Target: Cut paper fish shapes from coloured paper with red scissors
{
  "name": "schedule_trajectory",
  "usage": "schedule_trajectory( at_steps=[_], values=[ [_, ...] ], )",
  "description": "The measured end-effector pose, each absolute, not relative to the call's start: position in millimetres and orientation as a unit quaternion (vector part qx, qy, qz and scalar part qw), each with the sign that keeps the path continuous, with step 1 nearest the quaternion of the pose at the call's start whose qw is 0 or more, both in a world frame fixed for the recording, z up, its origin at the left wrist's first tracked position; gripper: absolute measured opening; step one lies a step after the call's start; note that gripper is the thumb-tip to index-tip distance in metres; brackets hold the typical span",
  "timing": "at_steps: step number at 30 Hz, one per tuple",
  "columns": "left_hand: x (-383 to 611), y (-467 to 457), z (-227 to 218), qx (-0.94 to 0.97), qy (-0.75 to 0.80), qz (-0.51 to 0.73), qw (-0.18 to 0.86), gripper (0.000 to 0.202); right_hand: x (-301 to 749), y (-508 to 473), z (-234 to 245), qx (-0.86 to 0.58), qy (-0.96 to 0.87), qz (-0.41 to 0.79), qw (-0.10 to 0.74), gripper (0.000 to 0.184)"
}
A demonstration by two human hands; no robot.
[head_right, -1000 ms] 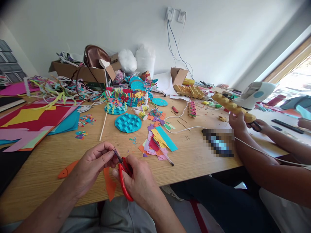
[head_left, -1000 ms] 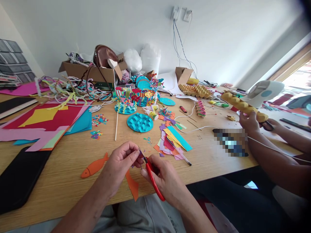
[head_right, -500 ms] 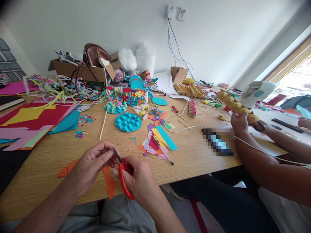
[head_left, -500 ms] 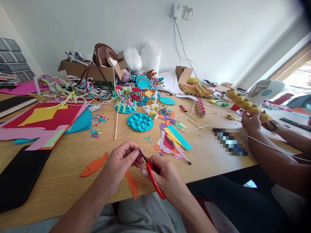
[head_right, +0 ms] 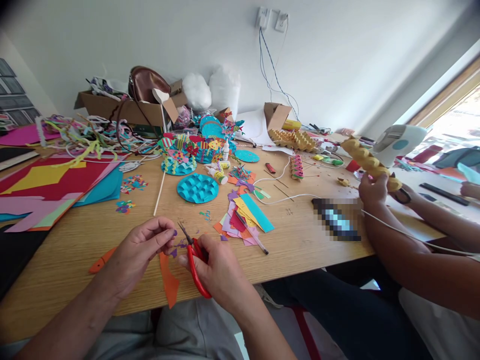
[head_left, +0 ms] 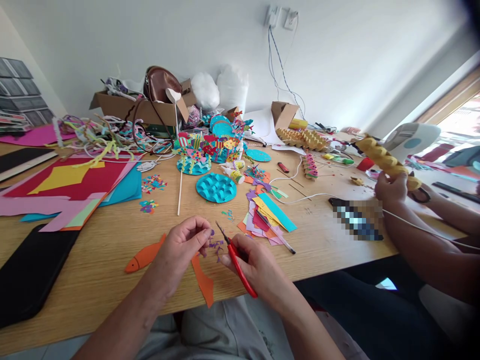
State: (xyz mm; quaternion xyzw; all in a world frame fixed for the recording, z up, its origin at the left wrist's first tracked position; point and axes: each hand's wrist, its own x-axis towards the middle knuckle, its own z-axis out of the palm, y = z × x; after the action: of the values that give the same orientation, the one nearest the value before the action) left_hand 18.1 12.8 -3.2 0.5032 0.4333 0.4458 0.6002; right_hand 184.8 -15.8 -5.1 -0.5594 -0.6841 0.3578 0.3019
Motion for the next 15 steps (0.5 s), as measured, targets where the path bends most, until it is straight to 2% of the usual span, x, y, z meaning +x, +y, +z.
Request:
schedule_trajectory(
  at_steps=[4,8,15],
  values=[
    [21,13,-3,0.489,0.435,0.450,0.607,0.008,176,-7,-3,-0.546,-0.602,0.427,0.397,0.024],
    [24,12,-3,0.480,0.428,0.456,0.615,0.009,162,1,-1,-0.490,-0.524,0.492,0.493,0.026],
    [25,13,-4,0.522,0.463,0.459,0.551,0.009,154,5,-2,-0.488,-0.522,0.469,0.519,0.024]
  ],
)
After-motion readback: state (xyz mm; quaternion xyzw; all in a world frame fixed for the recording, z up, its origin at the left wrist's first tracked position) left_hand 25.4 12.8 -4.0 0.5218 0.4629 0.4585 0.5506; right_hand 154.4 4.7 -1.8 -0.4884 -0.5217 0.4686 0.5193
